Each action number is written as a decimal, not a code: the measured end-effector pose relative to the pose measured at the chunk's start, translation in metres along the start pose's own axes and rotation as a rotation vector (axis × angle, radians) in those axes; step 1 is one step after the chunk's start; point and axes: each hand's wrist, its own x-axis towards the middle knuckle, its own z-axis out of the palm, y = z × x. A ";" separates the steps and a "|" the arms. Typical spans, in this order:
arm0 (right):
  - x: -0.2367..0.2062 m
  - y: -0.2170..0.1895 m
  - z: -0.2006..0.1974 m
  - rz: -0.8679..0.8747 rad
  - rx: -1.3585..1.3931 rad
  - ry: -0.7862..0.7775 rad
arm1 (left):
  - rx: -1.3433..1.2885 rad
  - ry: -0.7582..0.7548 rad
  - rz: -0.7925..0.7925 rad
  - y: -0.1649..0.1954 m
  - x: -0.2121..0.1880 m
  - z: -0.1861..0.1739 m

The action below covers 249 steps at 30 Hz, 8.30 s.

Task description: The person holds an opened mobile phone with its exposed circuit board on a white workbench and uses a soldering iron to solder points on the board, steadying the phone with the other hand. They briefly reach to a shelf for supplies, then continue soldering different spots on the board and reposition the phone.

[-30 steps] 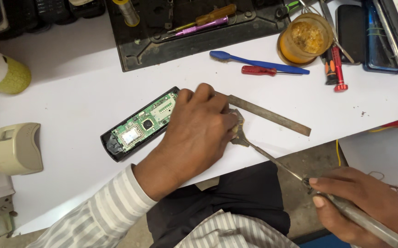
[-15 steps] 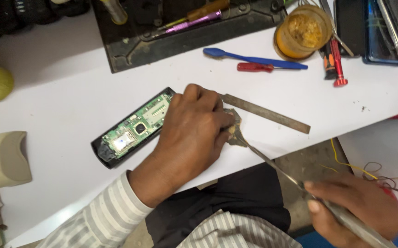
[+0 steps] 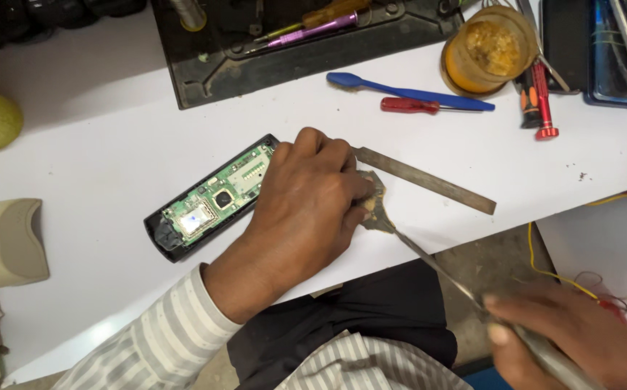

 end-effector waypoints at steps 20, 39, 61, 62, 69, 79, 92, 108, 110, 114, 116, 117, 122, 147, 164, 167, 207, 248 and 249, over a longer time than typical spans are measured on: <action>0.001 0.037 0.007 0.014 0.106 -0.277 | -0.013 0.032 -0.001 0.002 0.001 0.003; -0.022 0.035 0.013 -0.012 0.105 -0.001 | 0.007 0.001 -0.019 0.004 0.000 0.001; 0.017 0.025 0.003 -0.093 0.129 -0.315 | -0.008 -0.004 -0.020 0.000 0.003 0.000; 0.011 0.020 0.002 -0.047 0.099 -0.185 | -0.010 -0.003 -0.016 0.000 0.003 0.001; -0.005 0.020 0.005 -0.028 0.115 -0.091 | -0.002 -0.007 -0.018 0.000 0.004 -0.001; -0.010 0.018 -0.005 0.153 0.256 -0.019 | 0.019 -0.017 -0.034 0.003 0.002 -0.001; -0.004 0.077 0.029 0.878 2.131 0.044 | 0.027 -0.016 -0.038 0.009 0.000 -0.001; 0.005 0.064 0.034 0.989 2.142 0.102 | 0.028 -0.051 -0.069 0.012 0.006 -0.002; 0.002 0.053 0.033 0.931 1.844 0.284 | 0.018 -0.025 -0.052 0.011 0.004 -0.002; -0.007 0.028 0.032 0.356 1.264 0.388 | 0.032 -0.010 -0.023 0.010 0.003 -0.002; -0.007 0.022 0.026 0.241 0.807 0.293 | 0.033 -0.011 -0.016 0.009 0.003 -0.002; -0.004 0.021 0.023 0.187 0.657 0.221 | 0.034 -0.016 -0.018 0.010 0.002 -0.002; 0.026 0.028 0.011 -0.512 0.222 0.064 | 0.045 -0.029 -0.009 0.009 0.002 -0.004; 0.032 0.026 0.013 -0.678 0.159 0.121 | 0.042 -0.052 -0.040 0.011 0.005 -0.001; 0.019 -0.018 0.002 -0.079 0.265 0.138 | 0.068 0.015 -0.012 0.016 0.002 0.000; 0.019 -0.023 -0.005 -0.047 0.260 0.072 | 0.070 -0.002 -0.033 0.017 0.001 0.000; 0.024 -0.034 -0.004 0.055 0.293 0.177 | 0.059 -0.045 -0.058 0.016 0.006 -0.002; 0.029 0.048 0.034 0.608 2.219 0.023 | -0.180 0.244 -0.010 -0.025 0.041 -0.039; 0.033 0.045 0.036 0.589 2.222 -0.005 | -0.179 0.246 -0.061 -0.024 0.030 -0.042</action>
